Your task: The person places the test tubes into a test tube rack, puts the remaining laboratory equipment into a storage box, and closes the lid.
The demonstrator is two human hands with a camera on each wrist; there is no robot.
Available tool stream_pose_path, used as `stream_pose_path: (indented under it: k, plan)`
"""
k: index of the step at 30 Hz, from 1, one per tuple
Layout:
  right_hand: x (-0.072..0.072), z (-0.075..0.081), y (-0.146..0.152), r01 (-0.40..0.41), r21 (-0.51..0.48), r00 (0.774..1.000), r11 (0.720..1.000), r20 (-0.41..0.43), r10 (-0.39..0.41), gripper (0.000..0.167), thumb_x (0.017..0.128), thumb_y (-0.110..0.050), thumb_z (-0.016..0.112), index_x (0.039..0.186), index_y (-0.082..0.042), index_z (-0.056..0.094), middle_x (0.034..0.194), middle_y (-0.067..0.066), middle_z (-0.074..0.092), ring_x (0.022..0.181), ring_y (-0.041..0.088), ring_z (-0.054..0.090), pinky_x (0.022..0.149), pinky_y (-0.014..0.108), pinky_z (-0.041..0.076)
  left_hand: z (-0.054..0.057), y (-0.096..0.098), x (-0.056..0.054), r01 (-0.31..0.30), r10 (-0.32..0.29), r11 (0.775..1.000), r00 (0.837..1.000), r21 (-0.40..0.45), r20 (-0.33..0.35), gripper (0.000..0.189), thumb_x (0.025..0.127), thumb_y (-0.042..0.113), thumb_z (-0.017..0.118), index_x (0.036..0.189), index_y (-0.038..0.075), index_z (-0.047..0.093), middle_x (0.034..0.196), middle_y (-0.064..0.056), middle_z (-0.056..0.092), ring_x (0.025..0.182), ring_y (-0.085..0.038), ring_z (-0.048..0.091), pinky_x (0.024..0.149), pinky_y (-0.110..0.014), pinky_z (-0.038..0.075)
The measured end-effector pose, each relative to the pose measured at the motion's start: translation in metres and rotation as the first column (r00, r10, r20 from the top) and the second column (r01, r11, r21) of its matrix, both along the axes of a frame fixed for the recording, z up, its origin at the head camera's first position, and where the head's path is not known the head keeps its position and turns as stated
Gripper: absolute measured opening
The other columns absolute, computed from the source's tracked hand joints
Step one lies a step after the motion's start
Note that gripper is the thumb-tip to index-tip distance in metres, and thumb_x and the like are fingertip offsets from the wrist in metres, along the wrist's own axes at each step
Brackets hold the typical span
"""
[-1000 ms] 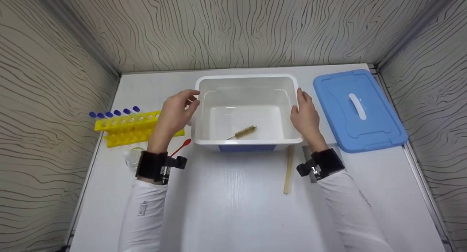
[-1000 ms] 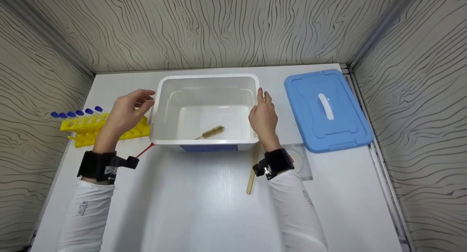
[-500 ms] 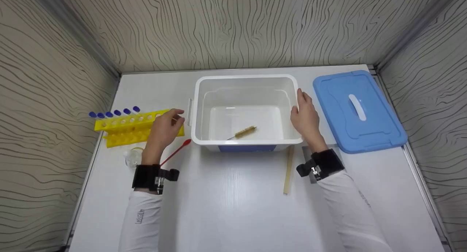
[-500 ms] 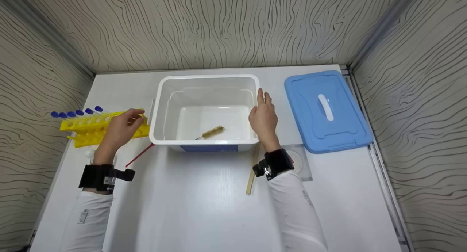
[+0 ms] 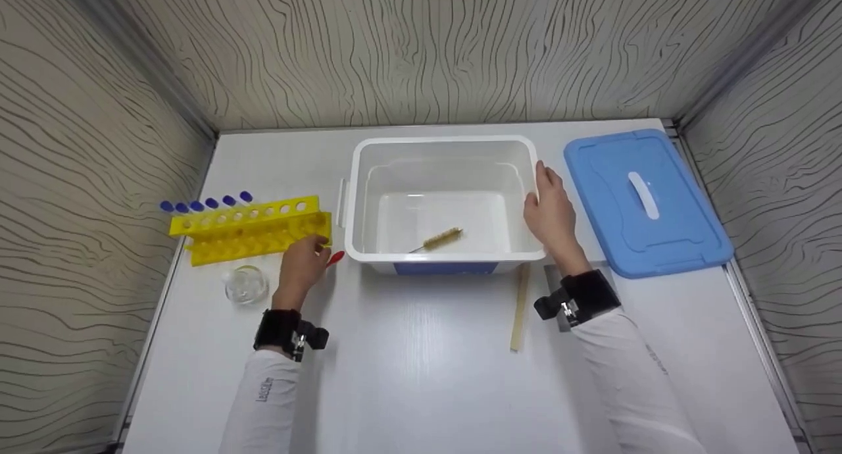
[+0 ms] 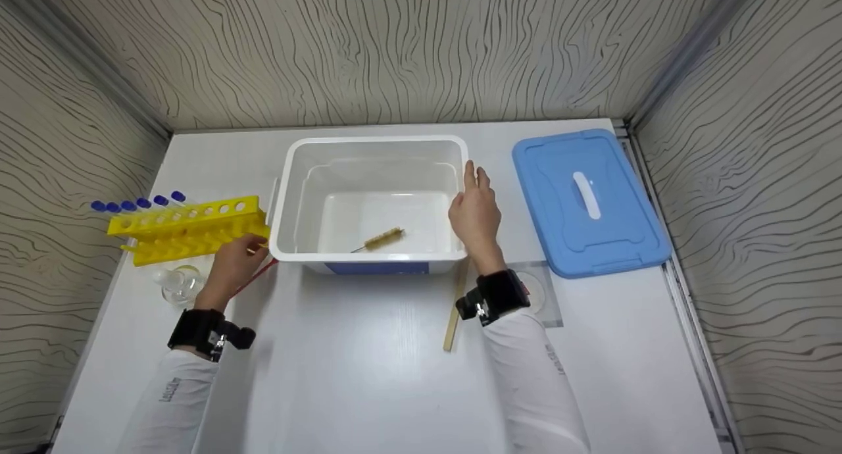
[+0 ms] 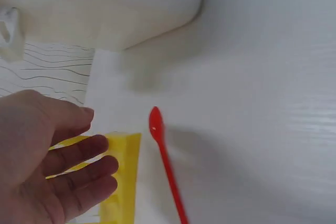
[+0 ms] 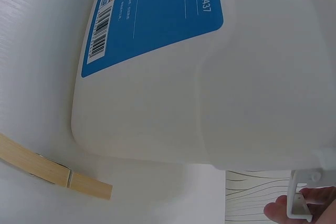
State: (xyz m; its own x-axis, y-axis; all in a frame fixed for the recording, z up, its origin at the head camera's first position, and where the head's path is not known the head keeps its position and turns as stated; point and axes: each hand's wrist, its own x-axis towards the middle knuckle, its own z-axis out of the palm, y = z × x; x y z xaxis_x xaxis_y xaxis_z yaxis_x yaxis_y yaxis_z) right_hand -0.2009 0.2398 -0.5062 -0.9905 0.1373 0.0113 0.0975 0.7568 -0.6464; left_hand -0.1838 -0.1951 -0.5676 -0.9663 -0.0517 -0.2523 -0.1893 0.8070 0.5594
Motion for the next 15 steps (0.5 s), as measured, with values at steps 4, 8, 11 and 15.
stream_pose_path:
  k: [4,8,11,15]
  plan:
    - [-0.001,0.000,-0.001,0.001,0.001,1.000,1.000,0.003,-0.001,0.063,0.106,-0.008,0.043,0.165,0.001,0.024,0.166,0.034,0.030,0.147,0.054,0.042,0.114,0.067,0.045,-0.013,0.003,0.000,-0.010,0.010,0.997,1.000,-0.072,0.001,0.033,0.102,0.014,0.061,0.127,-0.004,0.070,0.122,-0.025,0.074,0.111,-0.041,0.070,0.101,-0.052,0.058]
    - [0.000,0.001,-0.003,-0.001,0.002,1.000,1.000,0.002,0.001,0.063,0.106,-0.007,0.043,0.165,0.002,0.024,0.166,0.034,0.030,0.147,0.054,0.042,0.113,0.067,0.045,-0.023,0.003,0.001,0.018,-0.020,0.993,1.000,-0.117,-0.015,0.032,0.100,0.011,0.061,0.125,-0.006,0.071,0.120,-0.026,0.075,0.111,-0.043,0.071,0.101,-0.054,0.057]
    - [-0.001,0.001,-0.004,-0.010,0.002,1.000,1.000,0.004,0.010,0.063,0.106,-0.007,0.042,0.165,0.002,0.024,0.166,0.034,0.031,0.145,0.055,0.044,0.110,0.067,0.047,-0.030,0.004,0.005,0.041,-0.048,0.989,0.998,-0.142,-0.044,0.030,0.099,0.009,0.063,0.123,-0.007,0.072,0.118,-0.027,0.075,0.110,-0.044,0.071,0.100,-0.055,0.057]
    - [-0.001,0.001,-0.004,-0.013,-0.004,1.000,1.000,0.007,0.013,0.063,0.105,-0.006,0.042,0.165,0.002,0.024,0.166,0.034,0.030,0.143,0.056,0.045,0.109,0.067,0.047,-0.037,0.005,0.010,0.087,-0.110,0.977,0.987,-0.194,-0.115,0.022,0.097,0.005,0.065,0.112,-0.008,0.074,0.108,-0.029,0.074,0.101,-0.048,0.070,0.093,-0.057,0.058]
